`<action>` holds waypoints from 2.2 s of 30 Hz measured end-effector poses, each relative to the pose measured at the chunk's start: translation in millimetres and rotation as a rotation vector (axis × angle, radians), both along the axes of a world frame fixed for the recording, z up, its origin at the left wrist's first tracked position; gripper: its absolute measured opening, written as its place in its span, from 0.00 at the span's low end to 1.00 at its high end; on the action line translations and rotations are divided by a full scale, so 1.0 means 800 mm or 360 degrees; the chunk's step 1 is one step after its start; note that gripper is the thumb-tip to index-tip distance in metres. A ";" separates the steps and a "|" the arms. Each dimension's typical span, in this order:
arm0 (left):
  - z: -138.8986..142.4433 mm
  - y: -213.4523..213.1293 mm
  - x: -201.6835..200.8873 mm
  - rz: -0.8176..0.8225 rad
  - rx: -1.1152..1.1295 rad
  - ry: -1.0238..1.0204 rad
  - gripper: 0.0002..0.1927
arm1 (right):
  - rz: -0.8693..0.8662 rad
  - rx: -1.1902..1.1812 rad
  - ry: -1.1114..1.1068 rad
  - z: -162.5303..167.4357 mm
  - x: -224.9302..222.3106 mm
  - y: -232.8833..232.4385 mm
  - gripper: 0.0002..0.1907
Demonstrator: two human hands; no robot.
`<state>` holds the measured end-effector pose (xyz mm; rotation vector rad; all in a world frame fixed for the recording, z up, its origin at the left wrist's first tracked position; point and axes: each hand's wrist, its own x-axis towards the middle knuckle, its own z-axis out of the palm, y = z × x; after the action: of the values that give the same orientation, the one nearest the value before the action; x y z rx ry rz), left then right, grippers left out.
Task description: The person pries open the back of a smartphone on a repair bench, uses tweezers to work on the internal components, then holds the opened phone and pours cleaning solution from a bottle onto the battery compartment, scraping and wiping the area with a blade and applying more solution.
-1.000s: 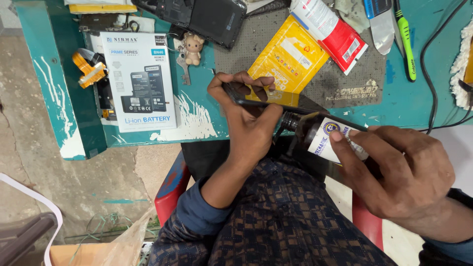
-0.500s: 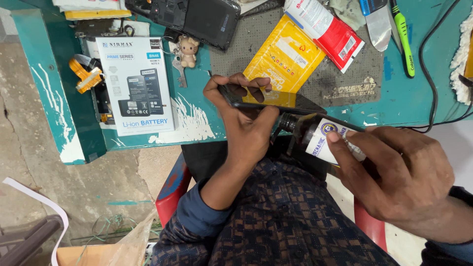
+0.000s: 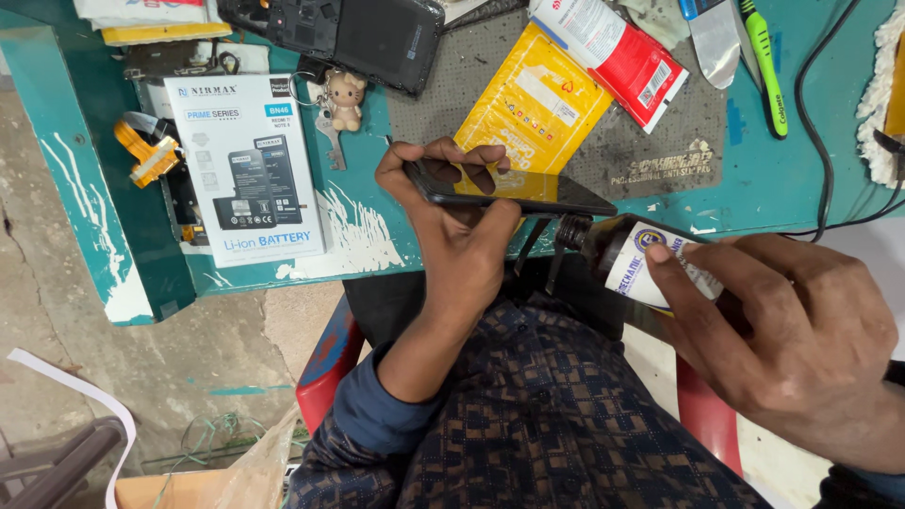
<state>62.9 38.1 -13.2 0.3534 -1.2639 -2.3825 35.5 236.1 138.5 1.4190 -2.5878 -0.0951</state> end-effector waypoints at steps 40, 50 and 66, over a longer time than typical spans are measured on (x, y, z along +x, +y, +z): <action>-0.009 0.001 -0.009 0.0036 0.0252 -0.0091 0.36 | -0.0368 -0.0209 -0.0302 -0.030 -0.002 0.044 0.26; 0.018 -0.008 -0.020 0.0017 0.0811 -0.0291 0.31 | -0.0698 -0.1626 -0.0764 -0.112 -0.024 0.128 0.30; 0.087 -0.008 -0.036 0.0069 0.0948 -0.0219 0.28 | -0.0705 -0.1738 -0.0399 -0.134 -0.193 0.097 0.32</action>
<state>33.8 31.7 56.2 0.7183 -0.5564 -2.6917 -118.9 313.9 31.1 0.4657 -2.3480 1.2719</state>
